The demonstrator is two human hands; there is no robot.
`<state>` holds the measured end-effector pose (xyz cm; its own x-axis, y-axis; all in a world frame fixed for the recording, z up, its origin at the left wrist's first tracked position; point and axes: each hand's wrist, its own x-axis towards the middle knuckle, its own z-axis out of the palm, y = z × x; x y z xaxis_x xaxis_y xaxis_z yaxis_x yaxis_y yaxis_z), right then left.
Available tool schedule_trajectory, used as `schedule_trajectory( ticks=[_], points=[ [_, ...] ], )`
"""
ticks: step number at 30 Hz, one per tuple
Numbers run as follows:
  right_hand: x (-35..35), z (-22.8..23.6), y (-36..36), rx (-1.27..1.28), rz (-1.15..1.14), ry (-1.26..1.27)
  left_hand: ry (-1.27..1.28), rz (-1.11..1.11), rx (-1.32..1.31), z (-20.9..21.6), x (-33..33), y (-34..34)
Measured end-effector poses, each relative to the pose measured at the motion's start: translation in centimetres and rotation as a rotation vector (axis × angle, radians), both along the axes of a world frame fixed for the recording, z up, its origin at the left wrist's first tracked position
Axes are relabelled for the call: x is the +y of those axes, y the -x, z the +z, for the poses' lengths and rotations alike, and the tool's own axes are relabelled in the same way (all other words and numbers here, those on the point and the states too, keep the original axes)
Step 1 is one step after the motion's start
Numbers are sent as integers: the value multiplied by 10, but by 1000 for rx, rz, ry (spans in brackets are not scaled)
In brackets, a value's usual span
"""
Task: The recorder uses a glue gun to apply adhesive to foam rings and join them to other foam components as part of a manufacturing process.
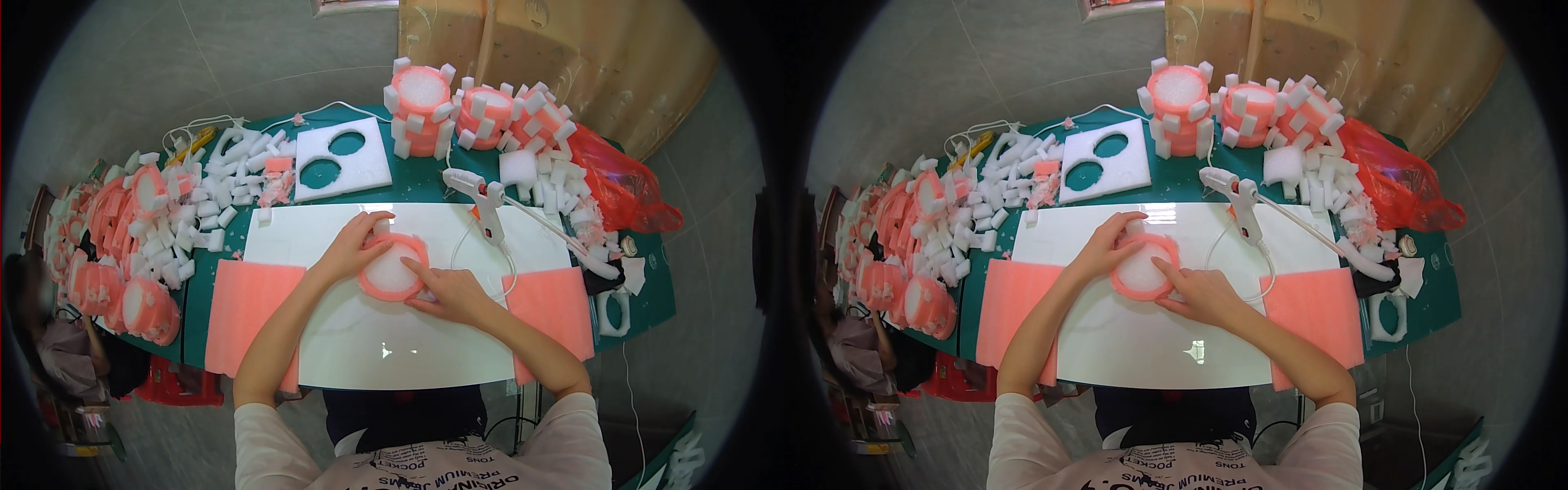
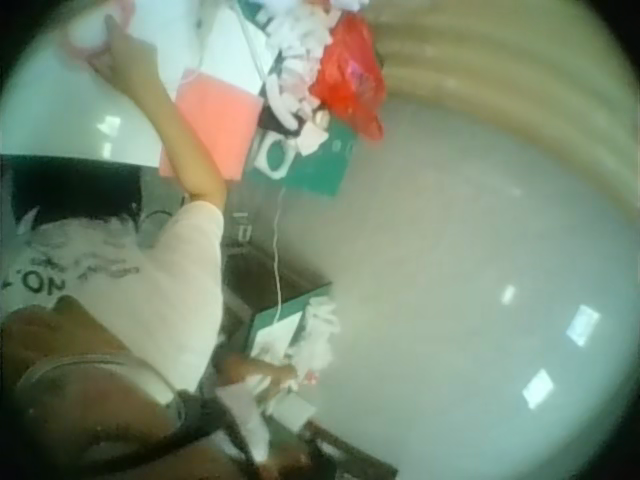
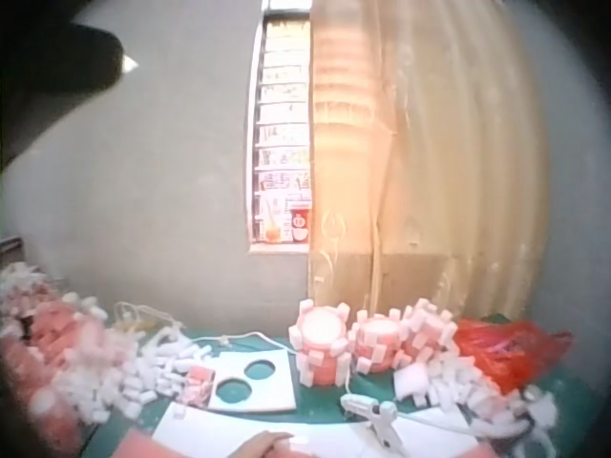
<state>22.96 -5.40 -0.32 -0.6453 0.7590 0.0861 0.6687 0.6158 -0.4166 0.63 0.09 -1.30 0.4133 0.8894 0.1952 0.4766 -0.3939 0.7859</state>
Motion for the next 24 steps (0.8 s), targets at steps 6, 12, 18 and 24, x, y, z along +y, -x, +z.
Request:
schedule_trajectory(
  ticks=[6,12,18,24],
  points=[
    [0,-3,-1,17,7,-16,-20,19,1,-2,1,0],
    [0,-2,0,24,8,-16,-28,11,-9,-2,1,0],
    [0,-2,0,8,2,-10,-36,18,-10,-4,1,0],
    [0,-1,0,11,3,-8,-32,24,3,-3,1,0]
  ],
)
